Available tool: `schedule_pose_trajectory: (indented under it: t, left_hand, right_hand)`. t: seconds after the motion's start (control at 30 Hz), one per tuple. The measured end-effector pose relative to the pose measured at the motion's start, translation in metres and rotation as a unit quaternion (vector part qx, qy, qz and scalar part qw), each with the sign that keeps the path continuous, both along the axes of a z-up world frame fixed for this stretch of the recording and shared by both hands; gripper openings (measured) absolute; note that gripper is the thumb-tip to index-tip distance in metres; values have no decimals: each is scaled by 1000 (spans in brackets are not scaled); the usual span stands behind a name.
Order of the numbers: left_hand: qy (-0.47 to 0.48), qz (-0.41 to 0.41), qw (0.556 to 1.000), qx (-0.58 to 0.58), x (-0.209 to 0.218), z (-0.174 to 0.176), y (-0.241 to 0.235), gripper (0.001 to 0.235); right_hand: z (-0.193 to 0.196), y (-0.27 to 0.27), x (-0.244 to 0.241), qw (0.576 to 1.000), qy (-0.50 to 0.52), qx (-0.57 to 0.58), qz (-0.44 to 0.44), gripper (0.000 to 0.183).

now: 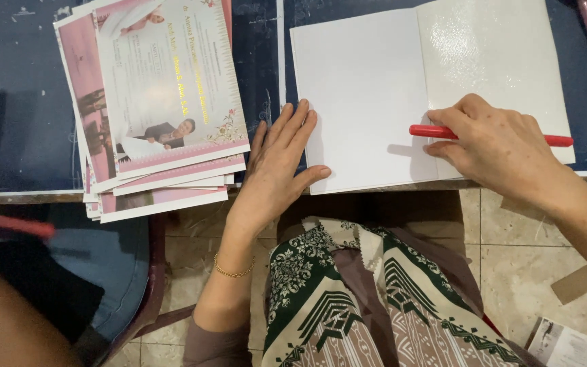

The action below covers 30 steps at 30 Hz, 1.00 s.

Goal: The person inserts printed invitation cards into the center of open booklets. They use a red tool to smooth the pages and ensure the cards are properly aligned within the covers.

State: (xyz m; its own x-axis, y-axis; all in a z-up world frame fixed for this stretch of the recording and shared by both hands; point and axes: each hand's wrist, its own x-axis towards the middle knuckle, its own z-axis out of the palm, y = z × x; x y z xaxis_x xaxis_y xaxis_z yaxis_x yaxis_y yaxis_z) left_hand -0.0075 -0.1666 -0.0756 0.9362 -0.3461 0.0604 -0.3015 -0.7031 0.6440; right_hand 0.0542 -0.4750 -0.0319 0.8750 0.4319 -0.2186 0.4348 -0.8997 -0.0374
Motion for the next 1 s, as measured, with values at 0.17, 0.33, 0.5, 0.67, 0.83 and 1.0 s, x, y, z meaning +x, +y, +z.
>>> schedule_pose_trajectory:
  t: [0.17, 0.33, 0.5, 0.67, 0.83, 1.0]
  left_hand:
    - [8, 3, 1000, 1, 1, 0, 0, 76]
    - [-4, 11, 1000, -3, 0, -1, 0, 75]
    - [-5, -7, 1000, 8, -3, 6, -1, 75]
    - [1, -49, 999, -1, -11, 10, 3, 75]
    - [-33, -43, 999, -7, -8, 5, -6, 70]
    - [-108, 11, 993, 41, 25, -23, -23, 51]
  right_hand:
    - [3, 0, -1, 1000, -1, -3, 6, 49]
    - [-2, -20, -24, 987, -43, 146, 59, 31]
    - [-39, -35, -90, 839, 269, 430, -198, 19]
    - [-73, -73, -120, 539, 358, 677, -352, 19]
    - [-123, -124, -115, 960, 5, 256, -116, 14]
    - [-51, -34, -34, 955, -213, 92, 182, 39]
